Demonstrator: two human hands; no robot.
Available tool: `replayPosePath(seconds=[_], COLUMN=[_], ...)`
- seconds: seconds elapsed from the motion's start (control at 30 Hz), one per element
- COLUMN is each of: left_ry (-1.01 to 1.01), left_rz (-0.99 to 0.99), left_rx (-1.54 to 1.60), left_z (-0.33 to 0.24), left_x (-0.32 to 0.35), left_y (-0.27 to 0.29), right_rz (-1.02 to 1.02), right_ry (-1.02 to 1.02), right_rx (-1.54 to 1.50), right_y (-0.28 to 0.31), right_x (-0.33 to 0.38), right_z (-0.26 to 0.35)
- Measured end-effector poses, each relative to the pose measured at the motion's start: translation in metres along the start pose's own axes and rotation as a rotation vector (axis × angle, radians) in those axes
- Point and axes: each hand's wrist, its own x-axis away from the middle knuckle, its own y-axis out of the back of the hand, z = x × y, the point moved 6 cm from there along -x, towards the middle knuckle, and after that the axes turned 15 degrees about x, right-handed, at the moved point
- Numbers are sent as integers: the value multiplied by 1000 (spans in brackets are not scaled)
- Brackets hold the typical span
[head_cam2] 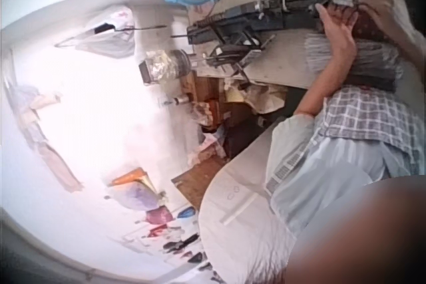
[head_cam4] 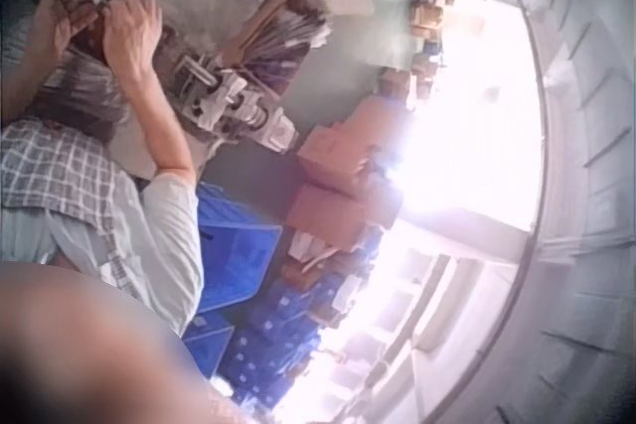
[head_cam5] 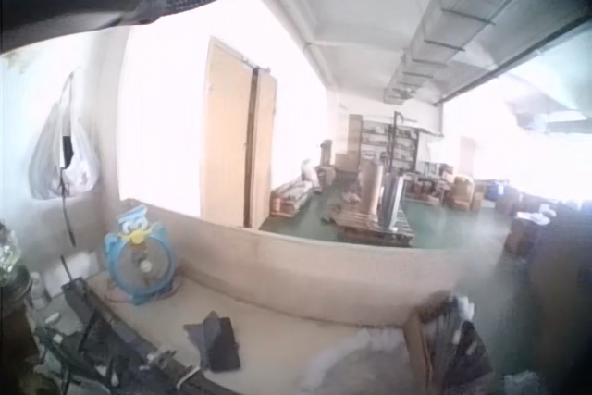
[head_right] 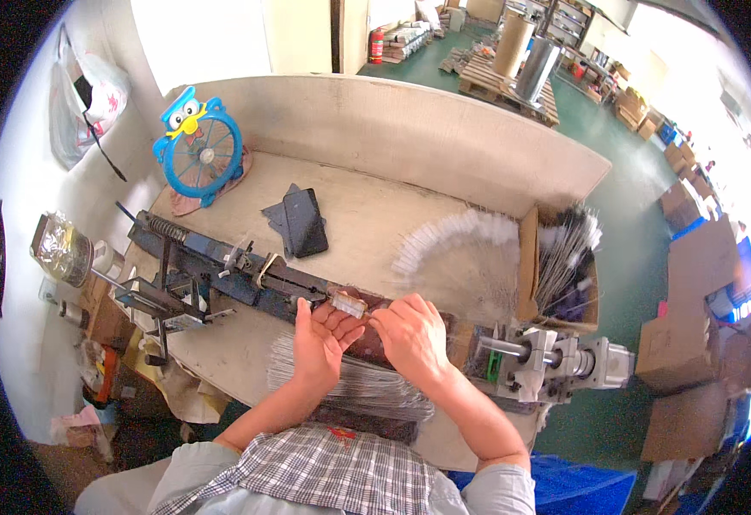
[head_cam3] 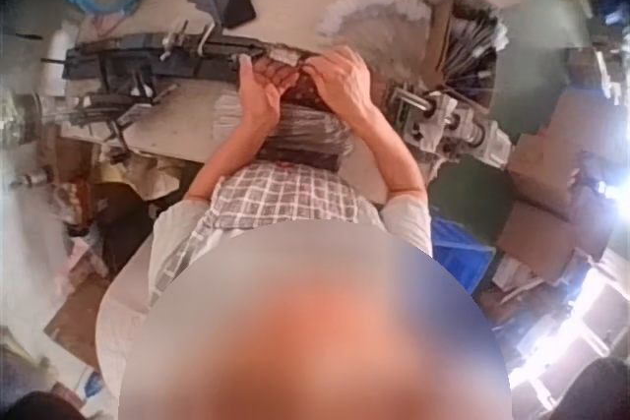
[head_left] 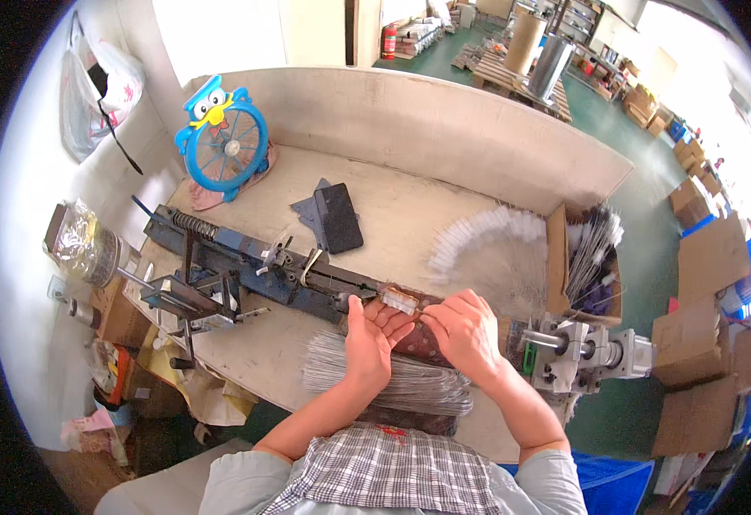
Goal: The worker is assembling small wire-based brushes by inserting them into a specialized rotating machine, applying a component, and removing the finished brush.
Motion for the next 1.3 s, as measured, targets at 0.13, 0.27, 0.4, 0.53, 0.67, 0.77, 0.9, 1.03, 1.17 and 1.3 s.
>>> replayPosePath(seconds=[0.13,0.27,0.4,0.53,0.67,0.77,0.9,1.03,1.17,1.3], left_ry=[10,59,108,-190,-459,-800,-816,-810,-543,-192], left_rz=[47,62,27,-182,-524,-871,-888,-816,-527,-194], left_rx=[-97,-231,-387,-358,46,-132,-34,-50,45,-13], left_z=[0,7,-7,-89,-215,-286,-309,-238,-162,-73], left_x=[-1,2,14,22,55,89,88,74,47,27], left_y=[-7,2,30,111,253,285,312,262,231,128], right_rz=[0,-86,162,522,442,433,549,611,671,650], right_ry=[4,-28,-60,-15,-40,-20,-24,-48,-179,-225], right_rx=[-6,-158,-270,-118,-107,-110,-47,32,-7,-86], right_y=[2,18,-14,-51,-34,-37,-49,-40,-31,-29], right_x=[0,1,42,80,74,72,77,79,82,86], right_z=[-9,-15,-15,-21,-18,-9,-14,-27,-35,-44])
